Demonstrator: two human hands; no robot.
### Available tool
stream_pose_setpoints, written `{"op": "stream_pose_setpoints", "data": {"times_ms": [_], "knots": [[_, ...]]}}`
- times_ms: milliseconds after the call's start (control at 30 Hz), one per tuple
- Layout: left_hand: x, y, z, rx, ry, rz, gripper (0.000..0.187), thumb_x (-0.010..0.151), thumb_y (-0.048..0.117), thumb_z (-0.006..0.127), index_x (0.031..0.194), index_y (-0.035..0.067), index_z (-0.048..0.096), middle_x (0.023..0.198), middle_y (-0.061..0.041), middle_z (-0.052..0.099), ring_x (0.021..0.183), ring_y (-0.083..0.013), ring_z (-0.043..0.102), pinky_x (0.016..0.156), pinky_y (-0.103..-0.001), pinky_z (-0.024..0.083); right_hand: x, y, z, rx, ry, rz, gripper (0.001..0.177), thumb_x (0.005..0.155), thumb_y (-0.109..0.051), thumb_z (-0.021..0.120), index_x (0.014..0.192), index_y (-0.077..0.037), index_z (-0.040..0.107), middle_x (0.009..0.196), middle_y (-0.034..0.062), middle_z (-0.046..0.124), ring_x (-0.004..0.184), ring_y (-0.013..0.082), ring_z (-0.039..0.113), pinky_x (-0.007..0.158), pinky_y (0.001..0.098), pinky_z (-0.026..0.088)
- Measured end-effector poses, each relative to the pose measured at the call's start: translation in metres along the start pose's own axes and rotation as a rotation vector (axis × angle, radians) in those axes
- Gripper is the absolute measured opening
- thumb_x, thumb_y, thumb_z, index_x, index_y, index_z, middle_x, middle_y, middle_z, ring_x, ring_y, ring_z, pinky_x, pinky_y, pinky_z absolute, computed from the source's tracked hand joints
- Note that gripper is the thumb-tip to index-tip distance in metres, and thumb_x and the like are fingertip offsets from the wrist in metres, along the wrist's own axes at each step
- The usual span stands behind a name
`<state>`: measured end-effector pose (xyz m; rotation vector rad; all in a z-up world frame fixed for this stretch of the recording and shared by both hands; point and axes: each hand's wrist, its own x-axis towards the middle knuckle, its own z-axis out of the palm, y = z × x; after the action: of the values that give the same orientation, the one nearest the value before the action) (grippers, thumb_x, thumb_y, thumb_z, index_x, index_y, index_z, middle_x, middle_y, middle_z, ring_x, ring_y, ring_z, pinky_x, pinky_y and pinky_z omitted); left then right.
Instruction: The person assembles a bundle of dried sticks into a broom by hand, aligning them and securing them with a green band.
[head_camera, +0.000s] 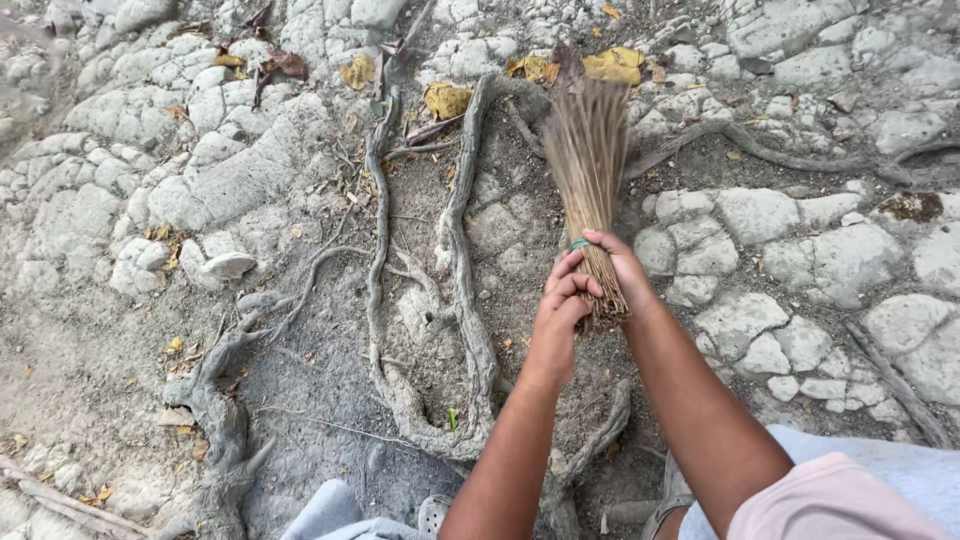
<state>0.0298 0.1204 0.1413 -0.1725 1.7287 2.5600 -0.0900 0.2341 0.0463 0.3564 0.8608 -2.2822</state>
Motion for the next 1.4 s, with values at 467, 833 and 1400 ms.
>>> {"op": "stream_pose_setpoints", "data": {"times_ms": [467,833,1400], "knots": [[-0.009,0.058,-0.007,-0.027,-0.057,-0.015,0.024,0.079,0.000,0.049,0.091,0.007,0.068,0.152,-0.014,0.054,0.160,-0.0323,0.020,0.125,-0.051,0.019,-0.027,0.010,0.059,0.142,-0.038,-0.013,0.045,0.095,-0.037,0.069,0.104,0.006,0.063,0.087,0.0141,0.068,0.068,0.0217,0.067,0.065,0.0338,0.062],[-0.043,0.080,-0.023,-0.169,-0.199,0.026,0.022,0.076,0.006,0.046,0.089,0.009,0.064,0.155,-0.007,0.050,0.153,-0.0321,0.030,0.118,-0.046,0.042,-0.079,0.001,0.103,0.046,0.111,-0.157,0.040,0.091,-0.037,0.068,0.104,0.001,0.061,0.086,0.0130,0.068,0.066,0.0210,0.069,0.058,0.0327,0.062],[-0.017,0.043,-0.028,-0.108,-0.161,0.089,0.015,0.073,0.002,0.046,0.077,0.012,0.056,0.146,-0.006,0.059,0.160,-0.0337,0.018,0.126,-0.050,0.020,-0.045,0.001,0.071,-0.031,0.119,-0.181,0.045,0.091,-0.042,0.062,0.102,0.002,0.062,0.083,0.0118,0.068,0.068,0.0223,0.067,0.061,0.0337,0.062]]}}
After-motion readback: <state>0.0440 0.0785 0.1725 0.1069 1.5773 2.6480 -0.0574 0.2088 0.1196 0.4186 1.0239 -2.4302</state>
